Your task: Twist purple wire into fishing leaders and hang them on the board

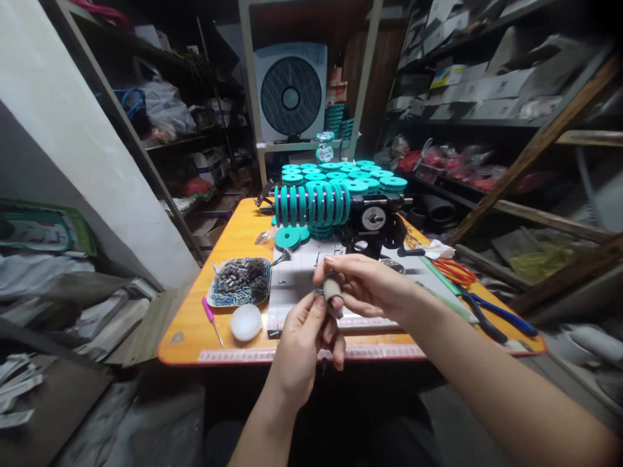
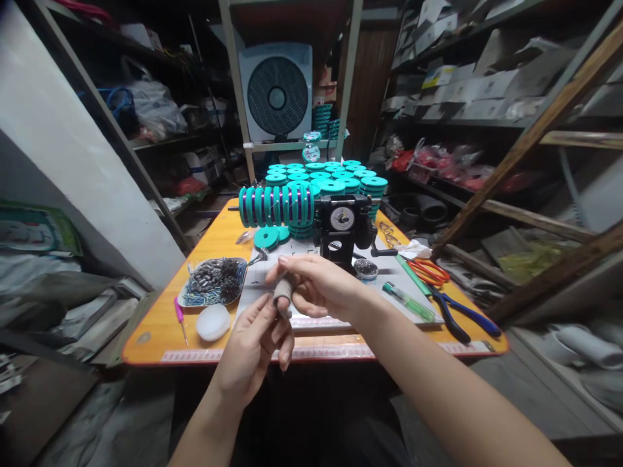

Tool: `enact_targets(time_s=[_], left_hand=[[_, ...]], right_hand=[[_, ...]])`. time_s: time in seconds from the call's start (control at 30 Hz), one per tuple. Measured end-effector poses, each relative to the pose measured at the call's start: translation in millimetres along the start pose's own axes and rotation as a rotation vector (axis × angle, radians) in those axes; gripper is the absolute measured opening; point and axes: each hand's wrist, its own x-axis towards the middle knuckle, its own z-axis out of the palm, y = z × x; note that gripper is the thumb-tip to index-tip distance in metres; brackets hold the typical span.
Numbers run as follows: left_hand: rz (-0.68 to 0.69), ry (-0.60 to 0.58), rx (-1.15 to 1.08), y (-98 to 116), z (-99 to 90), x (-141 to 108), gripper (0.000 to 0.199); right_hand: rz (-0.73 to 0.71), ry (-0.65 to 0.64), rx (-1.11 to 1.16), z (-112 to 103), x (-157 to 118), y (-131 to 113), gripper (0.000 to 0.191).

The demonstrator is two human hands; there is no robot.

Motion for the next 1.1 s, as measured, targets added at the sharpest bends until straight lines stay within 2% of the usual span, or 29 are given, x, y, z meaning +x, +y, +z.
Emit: enact_targets(time_s=[0.1, 0.3, 0.53, 0.73, 0.87, 1.0, 1.1], left_hand=[[0.055, 0.060, -0.037, -4, 2.7, -2, 0.021], [0.096, 0.135, -0.092, -9, 8.6, -10, 0.023], [-0.047, 0.170, -0.173, -17, 12.2, -33, 0.026], [-0.140, 0.204, -0.244, -31, 7.7, -52, 0.026], [-0.199, 0.133, -0.314, -34, 1.9, -57, 0.031], [-0.186, -0.052, -0.403, -46, -12.9, -60, 0.041], [-0.161, -0.167, -0.479, -57, -25.6, -68, 0.041]], right_hand=[[0.029, 0.034, 0.087, 4, 8, 5, 0.040], [0.054, 0.127, 0.197, 12, 20, 11, 0.045], [0.039, 0.173, 0.217, 6, 19, 9, 0.045], [0.037, 0.160, 0.191, 0, 18, 10, 0.042], [0.031, 0.139, 0.149, 0, 19, 11, 0.042], [-0.011, 0.116, 0.066, -1, 15, 14, 0.037], [-0.014, 0.099, -0.036, 0, 4, 28, 0.038]])
